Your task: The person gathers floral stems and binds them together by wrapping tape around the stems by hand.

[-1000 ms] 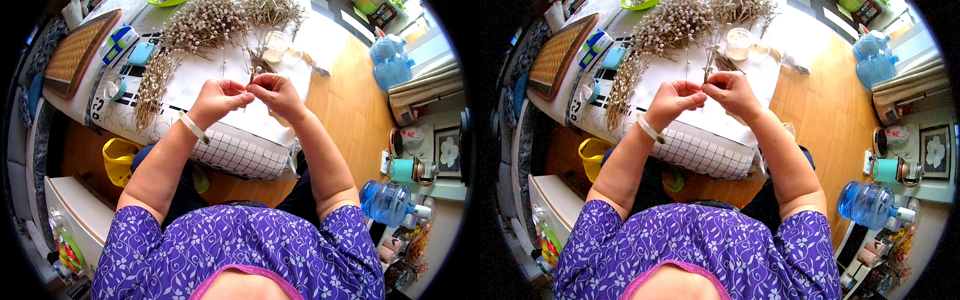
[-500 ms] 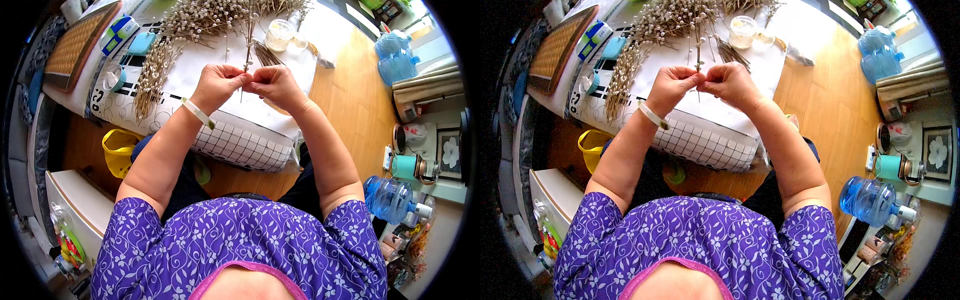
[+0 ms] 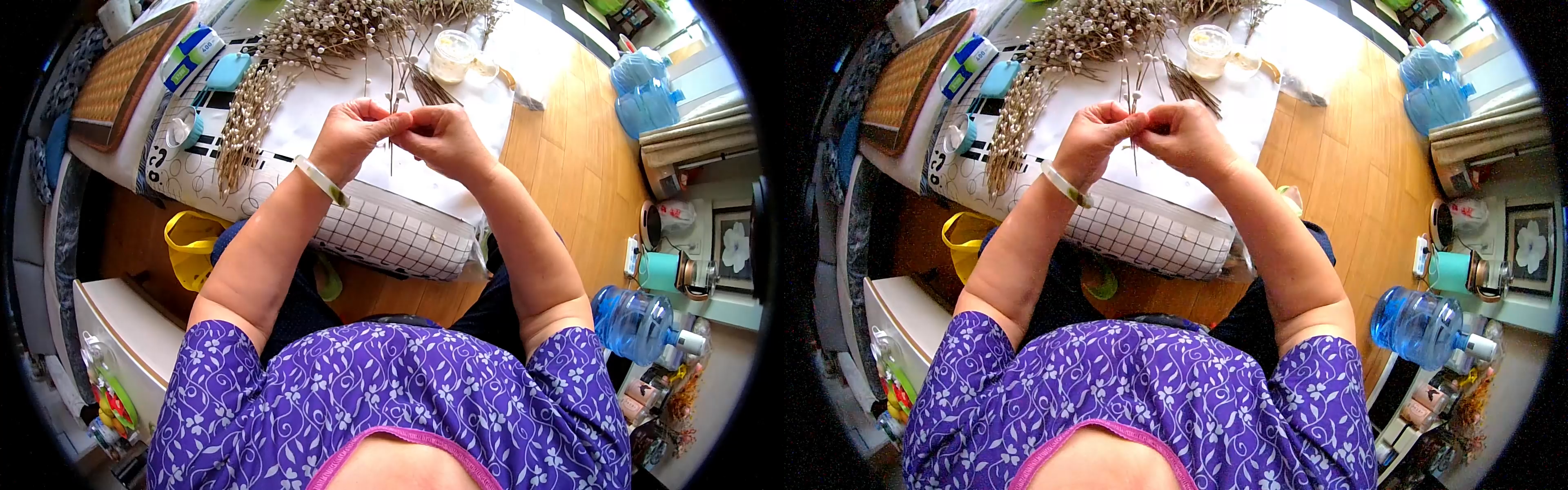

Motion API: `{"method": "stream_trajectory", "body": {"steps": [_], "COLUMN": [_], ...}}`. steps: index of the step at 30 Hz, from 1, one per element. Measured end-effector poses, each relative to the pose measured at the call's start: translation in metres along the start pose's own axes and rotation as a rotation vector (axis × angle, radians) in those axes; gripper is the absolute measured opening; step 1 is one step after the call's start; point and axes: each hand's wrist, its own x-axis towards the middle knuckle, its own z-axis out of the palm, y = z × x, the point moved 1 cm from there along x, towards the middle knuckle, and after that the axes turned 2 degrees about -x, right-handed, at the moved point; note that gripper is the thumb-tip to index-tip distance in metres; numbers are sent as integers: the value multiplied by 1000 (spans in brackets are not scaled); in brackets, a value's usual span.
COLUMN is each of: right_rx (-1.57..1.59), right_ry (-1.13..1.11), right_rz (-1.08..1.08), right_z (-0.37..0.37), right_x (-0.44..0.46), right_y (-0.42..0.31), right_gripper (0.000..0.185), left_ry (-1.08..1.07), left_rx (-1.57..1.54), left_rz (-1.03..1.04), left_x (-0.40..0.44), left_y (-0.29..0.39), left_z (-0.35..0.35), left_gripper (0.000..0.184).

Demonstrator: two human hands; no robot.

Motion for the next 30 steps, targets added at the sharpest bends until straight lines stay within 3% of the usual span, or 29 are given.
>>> {"method": "stream_trajectory", "body": {"steps": [6, 10, 12, 16, 22, 24, 30], "right_rx": [-33, -61, 32, 28, -20, 98, -131], "right_ry": [35, 47, -28, -63, -19, 15, 85], "right_rz": [63, 34, 201, 222, 184, 97, 16], "right_z": [-6, -4, -6, -3, 4, 10, 14], "right_x": [-2, -2, -4, -5, -3, -3, -5], "right_y": [-2, 1, -8, 2, 3, 9, 3], "right_gripper": [17, 18, 13, 13, 15, 16, 12], "left_ry": [27, 14, 43, 79, 123, 133, 139], "left_rx": [88, 244, 269, 258, 286, 310, 321], "left_rz": [-44, 72, 107, 129, 188, 185, 210], "left_x": [-1, 0, 1, 2, 2, 2, 2], "left_y": [5, 0, 0, 3, 7, 7, 6], "left_z": [6, 2, 2, 0, 4, 4, 5], "left_gripper": [13, 13, 13, 11, 12, 14, 13]}}
